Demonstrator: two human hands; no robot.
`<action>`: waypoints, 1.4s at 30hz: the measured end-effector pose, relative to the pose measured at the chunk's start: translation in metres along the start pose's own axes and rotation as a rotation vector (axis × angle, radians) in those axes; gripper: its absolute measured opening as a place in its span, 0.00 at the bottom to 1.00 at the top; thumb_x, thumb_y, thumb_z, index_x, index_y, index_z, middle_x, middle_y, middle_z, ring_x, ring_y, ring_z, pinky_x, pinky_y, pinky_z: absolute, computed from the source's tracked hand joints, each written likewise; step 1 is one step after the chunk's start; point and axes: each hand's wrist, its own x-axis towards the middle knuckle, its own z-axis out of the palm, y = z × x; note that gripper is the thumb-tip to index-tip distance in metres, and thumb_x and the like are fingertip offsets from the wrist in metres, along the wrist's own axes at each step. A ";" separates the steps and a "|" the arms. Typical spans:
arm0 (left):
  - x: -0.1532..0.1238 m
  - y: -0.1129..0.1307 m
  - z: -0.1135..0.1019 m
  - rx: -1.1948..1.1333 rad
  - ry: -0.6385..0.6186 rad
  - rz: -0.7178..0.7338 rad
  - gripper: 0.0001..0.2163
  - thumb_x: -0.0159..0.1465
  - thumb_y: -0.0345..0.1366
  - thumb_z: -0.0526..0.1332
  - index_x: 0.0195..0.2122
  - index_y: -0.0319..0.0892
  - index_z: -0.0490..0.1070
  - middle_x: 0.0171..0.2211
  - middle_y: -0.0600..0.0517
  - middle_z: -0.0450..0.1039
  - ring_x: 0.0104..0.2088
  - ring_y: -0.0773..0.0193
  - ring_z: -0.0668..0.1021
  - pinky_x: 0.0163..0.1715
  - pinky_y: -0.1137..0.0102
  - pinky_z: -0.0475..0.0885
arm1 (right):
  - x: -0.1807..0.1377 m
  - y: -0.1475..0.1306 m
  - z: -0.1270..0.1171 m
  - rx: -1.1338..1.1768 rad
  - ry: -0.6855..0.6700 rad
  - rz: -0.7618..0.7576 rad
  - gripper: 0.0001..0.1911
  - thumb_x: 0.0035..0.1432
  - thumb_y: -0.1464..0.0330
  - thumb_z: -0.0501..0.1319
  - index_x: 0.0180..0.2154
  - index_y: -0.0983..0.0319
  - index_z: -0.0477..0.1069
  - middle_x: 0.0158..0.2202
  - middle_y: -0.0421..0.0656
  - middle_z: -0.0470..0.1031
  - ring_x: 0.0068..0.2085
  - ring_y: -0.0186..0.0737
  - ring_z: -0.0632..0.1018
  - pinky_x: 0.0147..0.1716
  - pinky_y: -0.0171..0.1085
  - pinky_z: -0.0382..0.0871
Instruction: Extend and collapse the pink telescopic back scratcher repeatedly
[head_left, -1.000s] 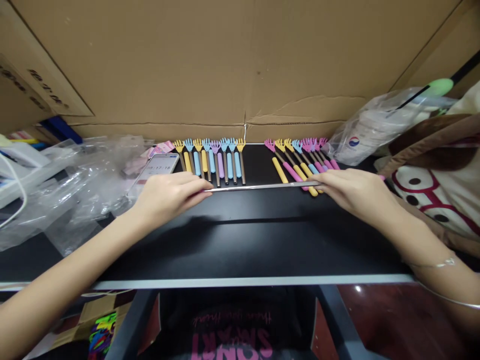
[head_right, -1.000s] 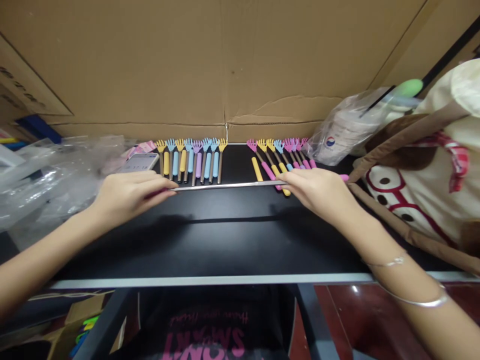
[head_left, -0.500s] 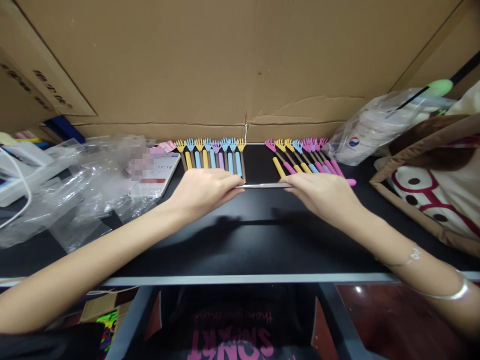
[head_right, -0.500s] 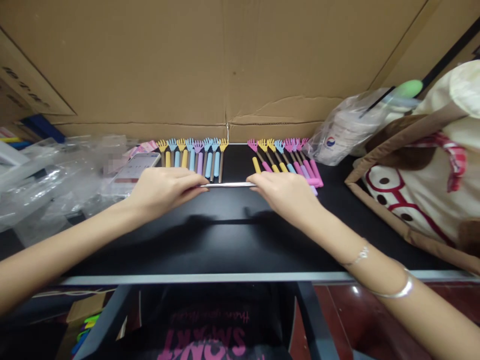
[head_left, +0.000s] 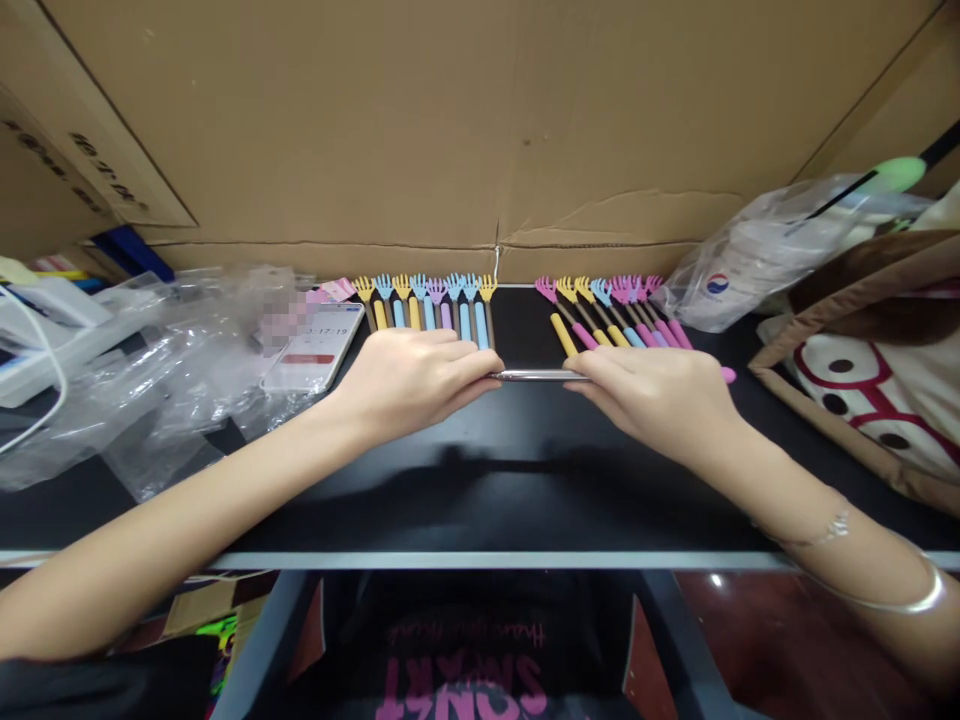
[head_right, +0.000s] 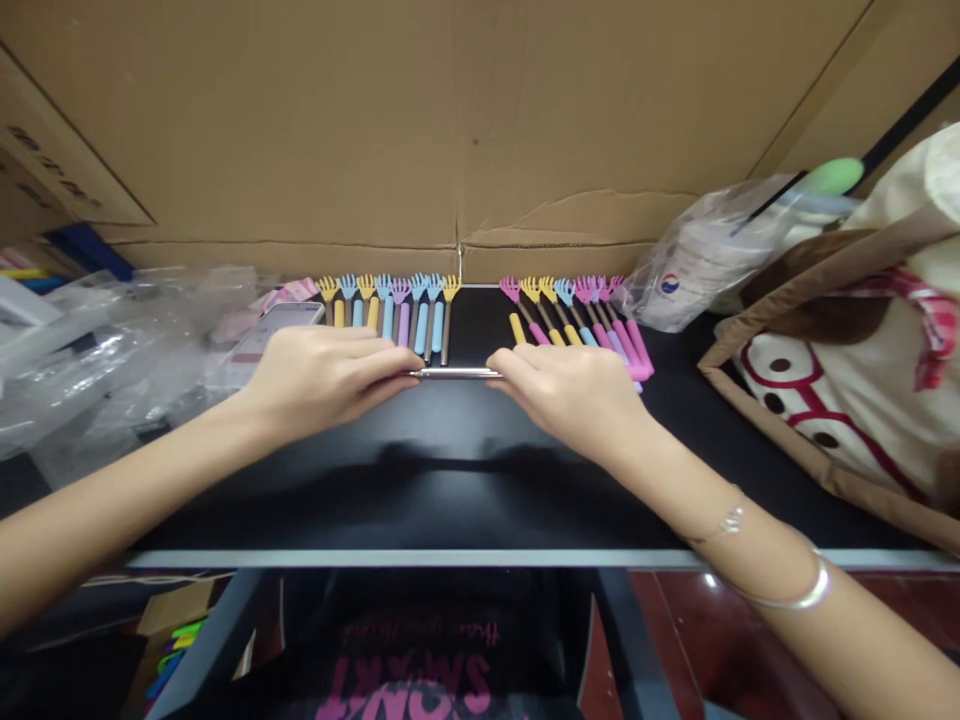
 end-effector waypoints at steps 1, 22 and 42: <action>-0.001 -0.003 -0.003 0.026 -0.017 -0.009 0.15 0.69 0.42 0.48 0.33 0.48 0.73 0.26 0.55 0.76 0.28 0.66 0.76 0.20 0.70 0.55 | 0.000 0.007 0.001 -0.028 0.000 -0.006 0.20 0.67 0.59 0.45 0.36 0.57 0.74 0.31 0.41 0.78 0.29 0.35 0.75 0.22 0.35 0.50; -0.053 -0.084 -0.022 0.393 -0.117 -0.202 0.16 0.68 0.49 0.49 0.34 0.49 0.72 0.29 0.55 0.74 0.29 0.66 0.69 0.24 0.70 0.54 | -0.060 0.138 0.026 -0.288 -0.034 0.177 0.20 0.66 0.57 0.41 0.31 0.59 0.64 0.31 0.48 0.72 0.34 0.40 0.70 0.28 0.36 0.53; -0.079 -0.123 -0.006 0.649 0.152 0.026 0.10 0.65 0.40 0.57 0.28 0.44 0.65 0.22 0.55 0.69 0.29 0.63 0.66 0.22 0.72 0.55 | -0.064 0.162 0.044 -0.286 0.109 0.043 0.23 0.66 0.54 0.40 0.30 0.59 0.65 0.26 0.42 0.68 0.27 0.39 0.67 0.29 0.36 0.56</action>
